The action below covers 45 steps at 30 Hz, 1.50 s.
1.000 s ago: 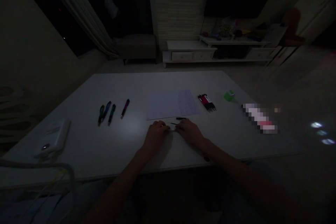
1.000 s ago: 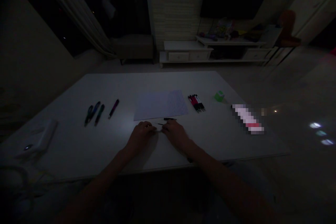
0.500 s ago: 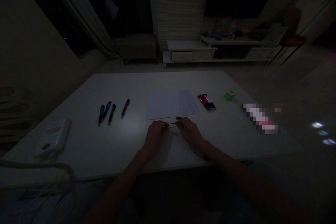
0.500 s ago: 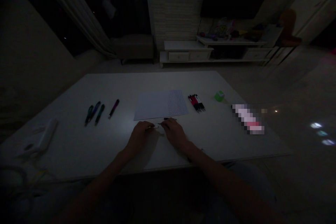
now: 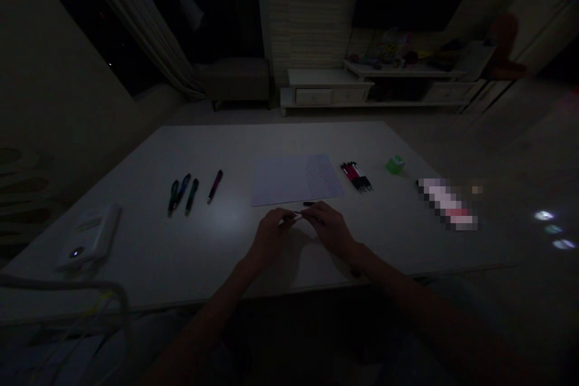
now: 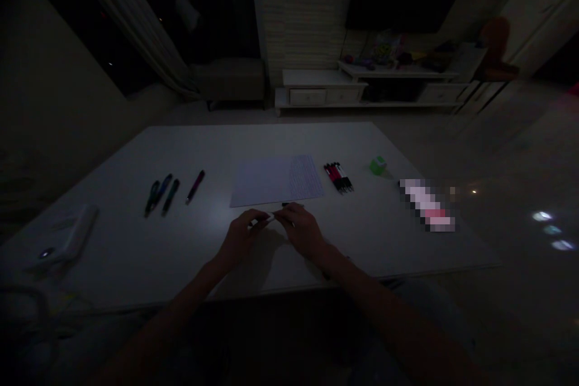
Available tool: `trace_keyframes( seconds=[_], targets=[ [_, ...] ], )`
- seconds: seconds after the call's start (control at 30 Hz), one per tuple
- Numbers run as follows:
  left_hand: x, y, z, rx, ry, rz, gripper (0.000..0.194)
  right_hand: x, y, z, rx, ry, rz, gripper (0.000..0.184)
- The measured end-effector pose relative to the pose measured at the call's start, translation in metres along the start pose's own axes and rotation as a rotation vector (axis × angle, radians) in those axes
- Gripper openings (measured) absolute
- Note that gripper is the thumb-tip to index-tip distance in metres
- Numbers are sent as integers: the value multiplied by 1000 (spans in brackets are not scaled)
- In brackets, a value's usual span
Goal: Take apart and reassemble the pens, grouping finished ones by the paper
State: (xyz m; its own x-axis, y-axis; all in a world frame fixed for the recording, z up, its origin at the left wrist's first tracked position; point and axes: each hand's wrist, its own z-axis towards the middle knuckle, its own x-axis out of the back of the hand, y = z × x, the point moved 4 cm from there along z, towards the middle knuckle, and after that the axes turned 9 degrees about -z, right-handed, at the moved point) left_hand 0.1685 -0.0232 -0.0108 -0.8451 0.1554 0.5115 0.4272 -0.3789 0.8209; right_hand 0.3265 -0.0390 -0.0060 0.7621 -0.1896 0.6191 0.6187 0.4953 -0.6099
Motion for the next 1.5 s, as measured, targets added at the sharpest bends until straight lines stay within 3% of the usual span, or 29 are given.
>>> trace_keyframes(
  seconds=[0.2, 0.4, 0.53, 0.77, 1.0, 1.2, 1.37, 1.5],
  targets=[
    [1, 1, 1, 27, 32, -96, 14, 9, 11, 7, -46, 56, 14, 18],
    [8, -2, 3, 106, 127, -407, 17, 3, 40, -1, -182, -107, -302, 7],
    [11, -6, 5, 94, 132, -464, 25, -5, 44, -4, -160, -134, -394, 4],
    [10, -13, 3, 114, 113, -268, 20, 6, 39, 4, -166, -90, -410, 8],
    [3, -18, 0, 25, 80, -187, 20, 21, 21, 0, 12, 14, -304, 5],
    [4, -6, 1, -87, 37, -1, 19, 22, 22, 1, 126, 39, -296, 6],
    [-4, 1, -4, -127, -101, 312, 23, 22, 12, 2, 240, -54, -306, 7],
    [-12, 1, -10, -144, -232, 420, 30, 18, 6, 0, 247, -112, -264, 7]
  ],
)
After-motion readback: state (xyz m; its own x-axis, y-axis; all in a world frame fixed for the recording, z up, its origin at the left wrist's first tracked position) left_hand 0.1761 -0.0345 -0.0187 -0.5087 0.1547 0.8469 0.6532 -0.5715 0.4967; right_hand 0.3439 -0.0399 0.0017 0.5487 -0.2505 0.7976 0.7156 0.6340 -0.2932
